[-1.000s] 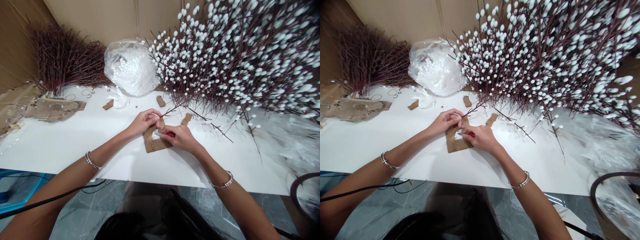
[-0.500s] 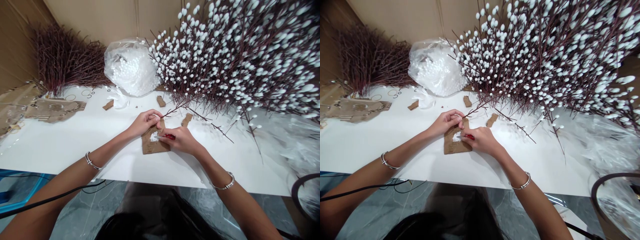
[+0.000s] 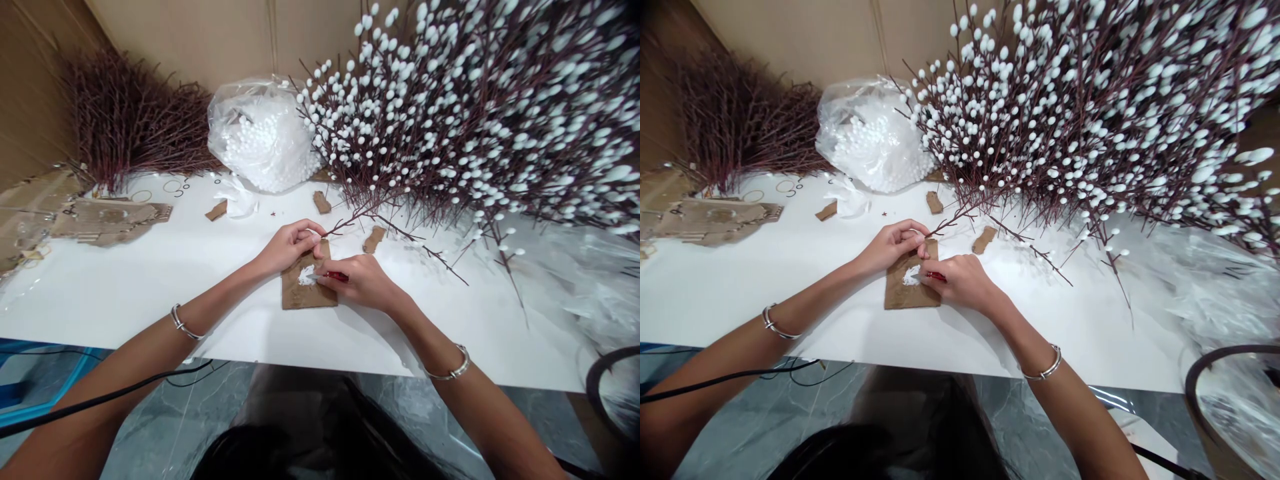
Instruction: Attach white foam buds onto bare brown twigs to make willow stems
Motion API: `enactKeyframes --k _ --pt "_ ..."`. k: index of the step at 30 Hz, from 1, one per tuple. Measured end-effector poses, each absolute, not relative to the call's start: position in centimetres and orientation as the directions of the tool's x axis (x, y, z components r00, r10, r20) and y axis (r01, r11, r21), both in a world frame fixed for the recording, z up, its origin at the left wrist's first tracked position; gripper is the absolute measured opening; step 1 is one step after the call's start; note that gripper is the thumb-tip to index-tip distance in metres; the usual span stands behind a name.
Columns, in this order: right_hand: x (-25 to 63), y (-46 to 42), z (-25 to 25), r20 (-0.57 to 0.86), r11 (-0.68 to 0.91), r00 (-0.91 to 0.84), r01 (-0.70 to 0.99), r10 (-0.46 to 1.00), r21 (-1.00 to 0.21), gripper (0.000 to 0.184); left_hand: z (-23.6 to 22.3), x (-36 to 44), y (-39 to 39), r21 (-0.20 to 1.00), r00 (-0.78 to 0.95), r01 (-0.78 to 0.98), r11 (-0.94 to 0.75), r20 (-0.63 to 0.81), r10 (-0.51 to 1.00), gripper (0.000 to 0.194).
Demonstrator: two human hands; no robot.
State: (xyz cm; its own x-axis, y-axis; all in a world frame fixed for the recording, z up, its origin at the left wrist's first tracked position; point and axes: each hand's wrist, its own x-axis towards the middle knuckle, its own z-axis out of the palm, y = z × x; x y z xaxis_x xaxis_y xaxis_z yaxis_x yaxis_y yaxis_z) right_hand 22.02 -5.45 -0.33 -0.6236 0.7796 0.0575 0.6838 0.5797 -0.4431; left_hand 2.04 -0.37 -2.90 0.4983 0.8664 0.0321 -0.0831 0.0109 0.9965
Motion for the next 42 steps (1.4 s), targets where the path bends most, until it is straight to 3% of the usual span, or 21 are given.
enactKeyframes --k 13,23,42 --pt "22.25 -5.48 -0.42 0.098 0.639 -0.665 0.651 0.741 -0.410 0.022 -2.86 2.04 -0.44 0.998 0.511 -0.068 0.006 0.030 0.859 0.029" --pt "22.47 -5.48 -0.96 0.124 0.591 -0.606 0.678 0.786 -0.436 0.023 -3.03 2.09 -0.34 0.996 0.516 -0.084 0.000 0.043 0.855 0.031" --pt "22.13 -5.52 -0.43 0.088 0.627 -0.649 0.679 0.756 -0.381 0.024 -3.34 2.26 -0.34 0.997 0.486 -0.063 -0.043 0.068 0.871 0.030"
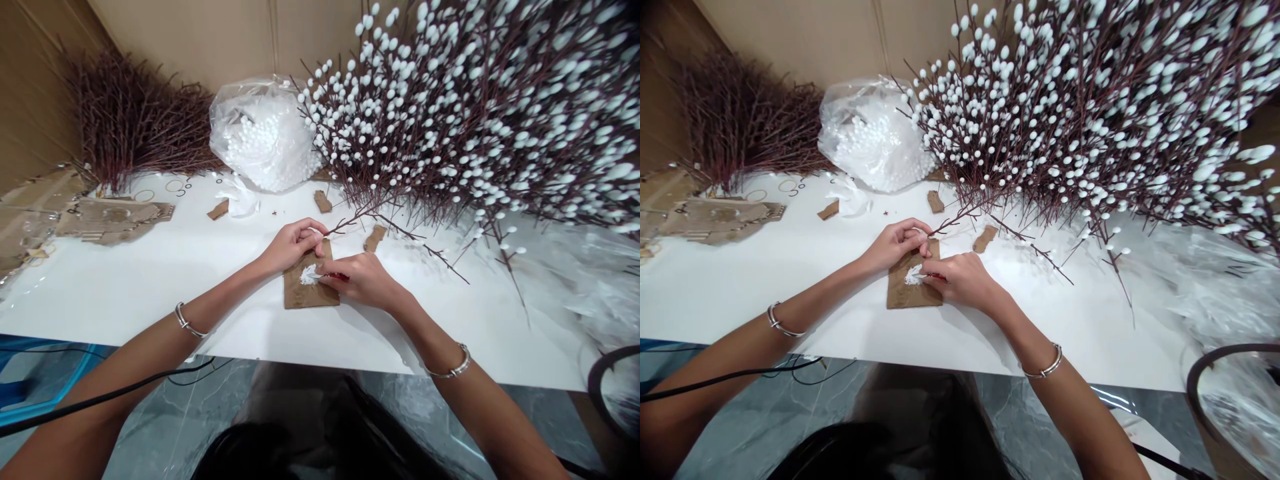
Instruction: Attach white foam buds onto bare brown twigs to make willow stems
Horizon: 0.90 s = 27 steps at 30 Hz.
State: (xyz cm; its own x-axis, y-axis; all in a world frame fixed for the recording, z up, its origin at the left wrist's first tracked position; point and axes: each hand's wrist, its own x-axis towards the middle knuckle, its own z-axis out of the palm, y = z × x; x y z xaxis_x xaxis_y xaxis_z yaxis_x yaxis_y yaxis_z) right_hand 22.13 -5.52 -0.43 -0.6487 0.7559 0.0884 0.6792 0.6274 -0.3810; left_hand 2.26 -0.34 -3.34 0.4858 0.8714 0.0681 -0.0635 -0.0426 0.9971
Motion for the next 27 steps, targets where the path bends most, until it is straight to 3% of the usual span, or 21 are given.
enactKeyframes --k 20,27 --pt "22.11 -5.80 -0.43 0.105 0.671 -0.696 0.624 0.710 -0.400 0.018 -3.20 2.34 -0.36 0.997 0.487 -0.078 -0.028 0.062 0.871 0.028" --pt "22.55 -5.45 -0.53 0.098 0.572 -0.614 0.651 0.783 -0.500 0.017 -3.41 2.28 -0.19 0.995 0.499 -0.100 -0.017 0.065 0.864 0.030"
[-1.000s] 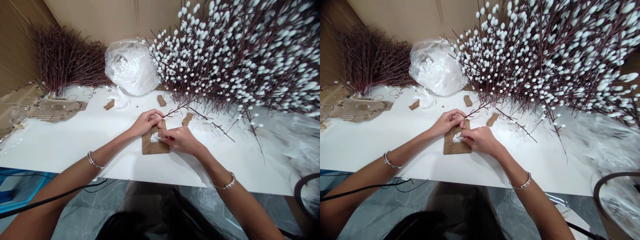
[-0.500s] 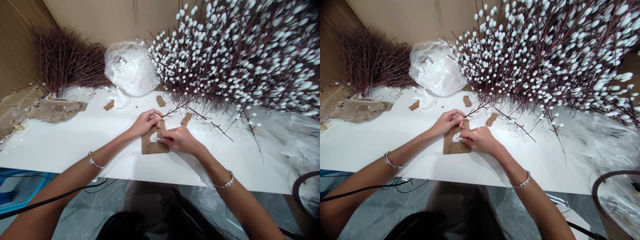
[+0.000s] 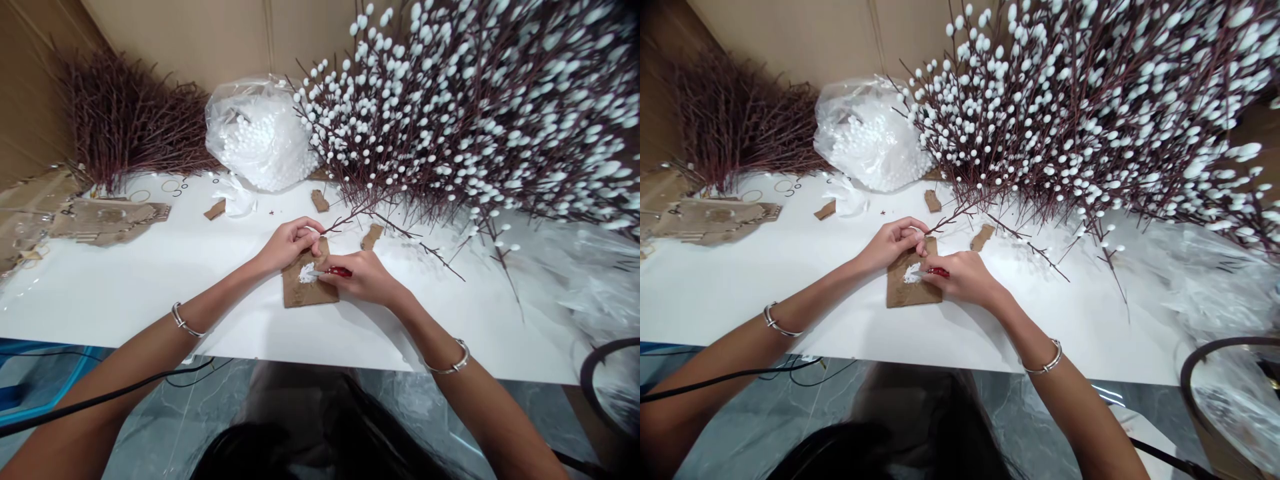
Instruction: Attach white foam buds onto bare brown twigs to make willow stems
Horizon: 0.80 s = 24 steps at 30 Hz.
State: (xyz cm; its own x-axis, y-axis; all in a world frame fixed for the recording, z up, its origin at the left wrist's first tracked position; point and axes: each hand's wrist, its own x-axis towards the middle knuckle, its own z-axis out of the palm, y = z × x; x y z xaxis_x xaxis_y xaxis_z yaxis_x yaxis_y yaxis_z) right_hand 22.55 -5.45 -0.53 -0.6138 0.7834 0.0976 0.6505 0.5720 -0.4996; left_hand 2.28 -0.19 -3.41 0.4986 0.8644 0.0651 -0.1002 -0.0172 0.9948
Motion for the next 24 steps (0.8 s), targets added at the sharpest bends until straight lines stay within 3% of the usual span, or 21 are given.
enactKeyframes --k 4,12,24 --pt "22.80 -5.03 -0.64 0.053 0.449 -0.543 0.630 0.838 -0.634 0.018 -3.41 2.24 -0.17 0.995 0.500 -0.103 -0.021 0.069 0.863 0.030" --pt "23.16 -4.44 -1.18 0.074 0.303 -0.500 0.395 0.863 -0.867 0.026 -3.38 2.15 -0.05 0.993 0.498 -0.116 -0.013 0.069 0.864 0.035" --pt "22.90 -4.57 -1.16 0.119 0.193 -0.394 0.153 0.911 -0.969 0.025 -3.02 1.62 -0.08 0.985 0.441 -0.157 0.068 0.008 0.897 0.036"
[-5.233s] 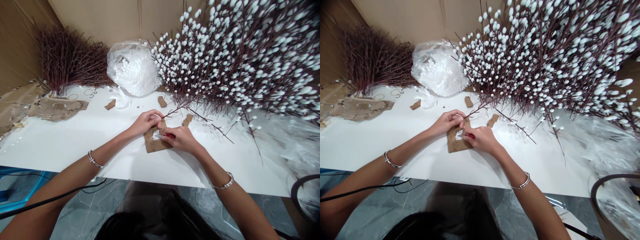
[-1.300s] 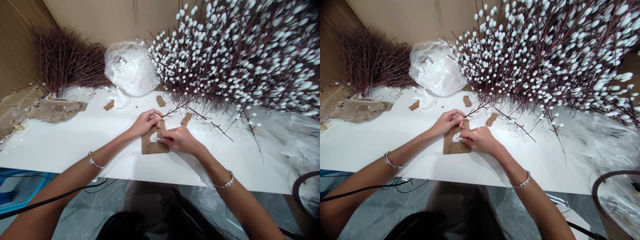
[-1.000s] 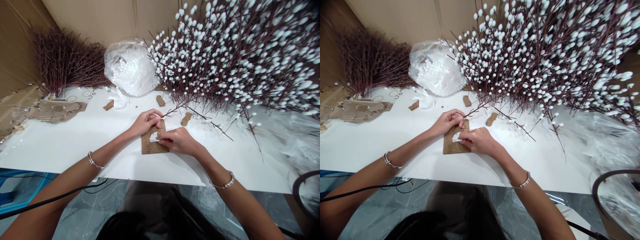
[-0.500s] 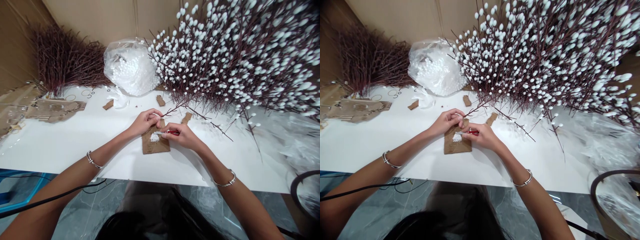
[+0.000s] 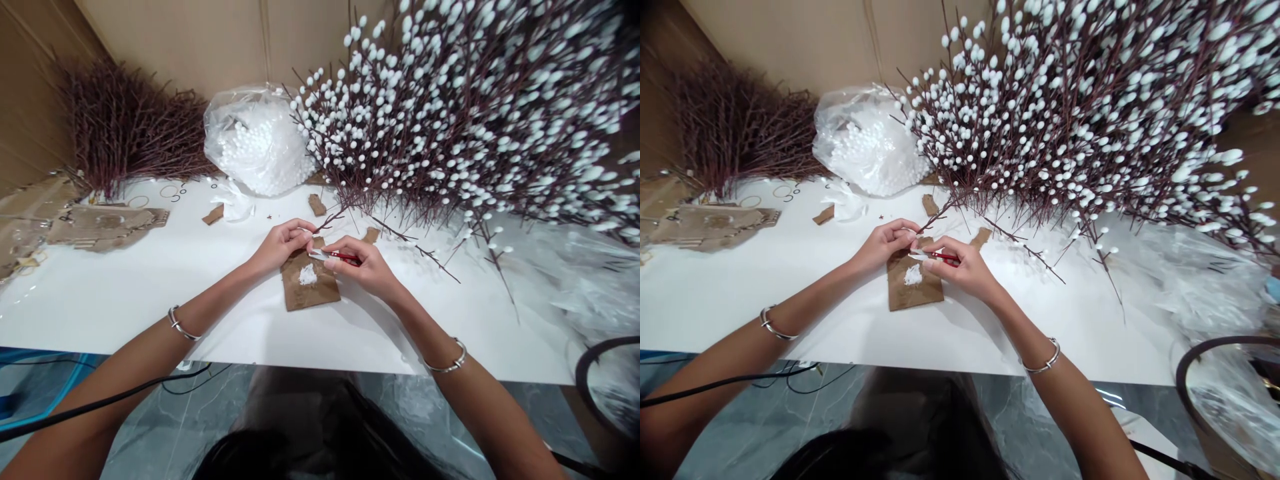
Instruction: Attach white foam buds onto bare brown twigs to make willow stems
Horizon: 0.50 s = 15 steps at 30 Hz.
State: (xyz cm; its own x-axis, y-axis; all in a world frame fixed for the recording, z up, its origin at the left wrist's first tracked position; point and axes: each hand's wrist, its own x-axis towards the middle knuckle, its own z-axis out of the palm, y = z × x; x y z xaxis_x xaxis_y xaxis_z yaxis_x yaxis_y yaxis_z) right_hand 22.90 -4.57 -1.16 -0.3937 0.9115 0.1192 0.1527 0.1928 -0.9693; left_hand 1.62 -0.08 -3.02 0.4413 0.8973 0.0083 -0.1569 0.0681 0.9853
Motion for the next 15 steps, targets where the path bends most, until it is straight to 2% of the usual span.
enactKeyframes --k 7,11,15 --pt "22.6 -5.1 0.0 0.146 0.183 -0.248 0.131 0.958 -0.974 0.030 -2.7 1.4 -0.1 0.954 0.409 -0.260 0.146 -0.028 0.912 0.035" --pt "22.8 -4.9 0.0 0.219 0.229 -0.096 0.117 0.971 -0.966 0.031 -2.6 1.3 -0.1 0.953 0.402 -0.256 0.163 -0.049 0.914 0.036" --pt "23.3 -4.8 -0.4 0.318 0.295 0.035 0.284 0.948 -0.912 0.030 -2.3 1.2 -0.1 0.958 0.415 -0.238 0.160 -0.049 0.908 0.034"
